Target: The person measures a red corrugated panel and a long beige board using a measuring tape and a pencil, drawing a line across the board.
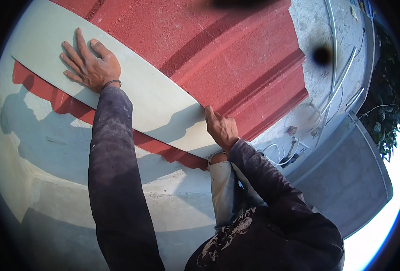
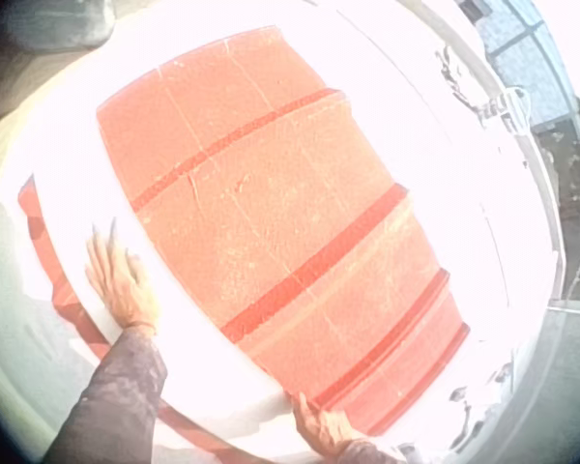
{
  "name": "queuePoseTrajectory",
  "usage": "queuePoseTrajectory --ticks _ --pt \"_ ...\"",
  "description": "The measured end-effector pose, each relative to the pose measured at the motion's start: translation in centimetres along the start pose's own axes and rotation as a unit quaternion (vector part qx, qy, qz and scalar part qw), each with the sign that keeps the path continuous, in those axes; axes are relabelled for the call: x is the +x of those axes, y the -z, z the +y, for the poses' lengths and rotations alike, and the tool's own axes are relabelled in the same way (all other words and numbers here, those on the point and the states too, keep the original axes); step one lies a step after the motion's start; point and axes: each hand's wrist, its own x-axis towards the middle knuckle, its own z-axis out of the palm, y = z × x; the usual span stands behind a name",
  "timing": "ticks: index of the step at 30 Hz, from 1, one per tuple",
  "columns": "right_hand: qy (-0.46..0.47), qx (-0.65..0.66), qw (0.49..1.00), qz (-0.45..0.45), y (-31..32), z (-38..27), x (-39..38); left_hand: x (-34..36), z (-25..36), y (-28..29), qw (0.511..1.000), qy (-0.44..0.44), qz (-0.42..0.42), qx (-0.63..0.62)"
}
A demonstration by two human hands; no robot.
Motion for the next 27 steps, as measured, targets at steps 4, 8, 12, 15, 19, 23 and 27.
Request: queuePoseTrajectory --ticks 4,8,12,15,19,23,27 --pt "-0.081 -0.055 0.987 -0.13 0.6 2.6 -4.0 -0.1 -0.1 0.0 1.0 -0.013 0.012 -0.002" --pt "-0.021 0.003 0.998 -0.053 1.6 -0.4 0.3 -0.1 0.0 -0.2 1.0 -0.014 0.015 -0.008" --pt "-0.051 -0.016 0.993 -0.109 0.2 3.6 -4.8 0.0 -0.4 -0.2 1.0 -0.016 0.022 -0.004" --pt "-0.091 -0.036 0.978 -0.182 2.2 3.8 -8.0 0.0 -0.4 -0.4 0.999 -0.023 0.026 -0.003" --pt "-0.086 -0.043 0.984 -0.148 1.4 3.2 -6.5 -0.2 0.0 -0.6 0.999 -0.023 0.029 -0.015" --pt "-0.073 -0.024 0.987 -0.138 0.2 6.7 -11.3 0.0 -1.0 -0.8 0.999 -0.031 0.045 0.001" --pt "-0.107 -0.013 0.978 -0.176 0.8 8.2 -14.3 -0.1 -0.6 -0.7 0.998 -0.035 0.047 -0.002"
